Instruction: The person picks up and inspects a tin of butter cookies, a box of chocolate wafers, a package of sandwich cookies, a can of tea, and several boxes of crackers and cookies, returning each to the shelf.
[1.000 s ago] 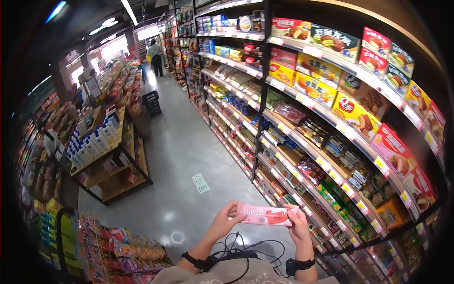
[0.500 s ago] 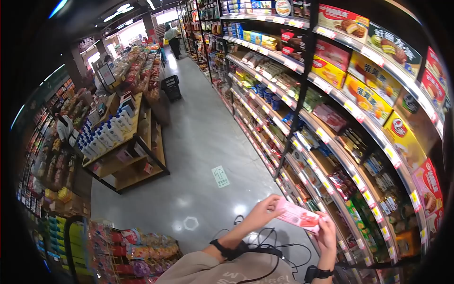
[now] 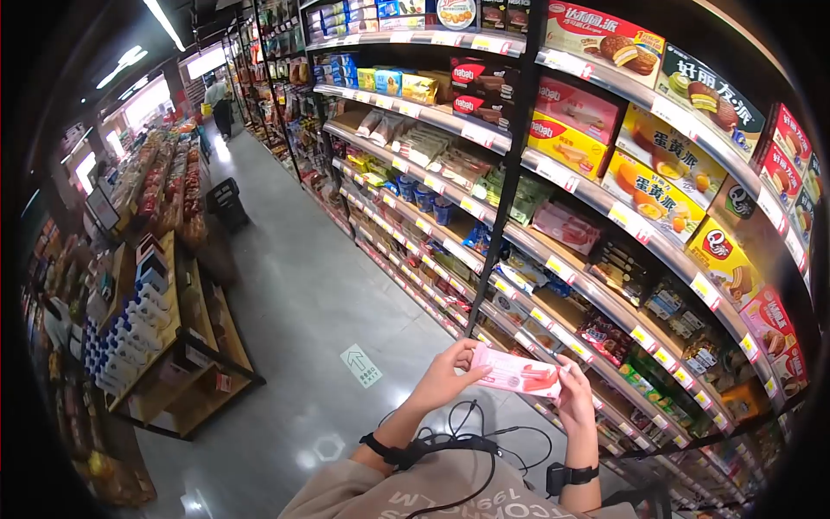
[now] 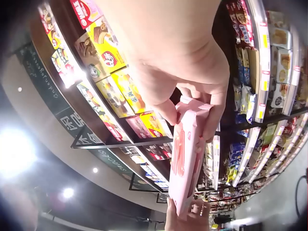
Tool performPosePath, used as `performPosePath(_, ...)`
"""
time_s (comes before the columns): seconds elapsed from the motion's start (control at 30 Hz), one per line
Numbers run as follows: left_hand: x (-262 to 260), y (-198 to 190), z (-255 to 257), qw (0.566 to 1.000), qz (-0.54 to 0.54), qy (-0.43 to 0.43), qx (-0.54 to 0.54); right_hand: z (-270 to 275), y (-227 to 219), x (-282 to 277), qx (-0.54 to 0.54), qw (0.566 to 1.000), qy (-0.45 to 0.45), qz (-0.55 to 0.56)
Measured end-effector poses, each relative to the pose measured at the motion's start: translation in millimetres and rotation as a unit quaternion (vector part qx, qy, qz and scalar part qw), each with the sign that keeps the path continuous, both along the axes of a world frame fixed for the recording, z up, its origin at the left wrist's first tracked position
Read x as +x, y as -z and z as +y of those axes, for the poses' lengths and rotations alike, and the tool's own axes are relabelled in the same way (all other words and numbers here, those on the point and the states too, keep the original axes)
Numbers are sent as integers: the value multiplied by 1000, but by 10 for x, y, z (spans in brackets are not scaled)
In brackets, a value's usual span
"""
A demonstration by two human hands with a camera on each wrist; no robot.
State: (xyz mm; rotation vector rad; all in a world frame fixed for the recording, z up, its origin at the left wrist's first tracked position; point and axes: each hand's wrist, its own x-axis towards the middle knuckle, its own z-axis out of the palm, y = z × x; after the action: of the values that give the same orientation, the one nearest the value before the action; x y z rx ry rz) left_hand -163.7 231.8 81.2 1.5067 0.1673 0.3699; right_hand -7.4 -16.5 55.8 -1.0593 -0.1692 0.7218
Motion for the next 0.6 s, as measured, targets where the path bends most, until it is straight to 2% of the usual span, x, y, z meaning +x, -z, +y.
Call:
performPosePath(0.17, -110, 145, 520, 998, -9, -33, -61, 548, 100, -70, 16, 999, -25, 29)
performPosePath(0.27, -152, 116, 766, 998, -7, -44, -52, 826, -136, -182, -22, 1000, -2, 19)
performPosePath(0.6, 5, 258, 1095, 997, 5, -23, -71, 1132, -133, 9, -44, 999, -23, 12)
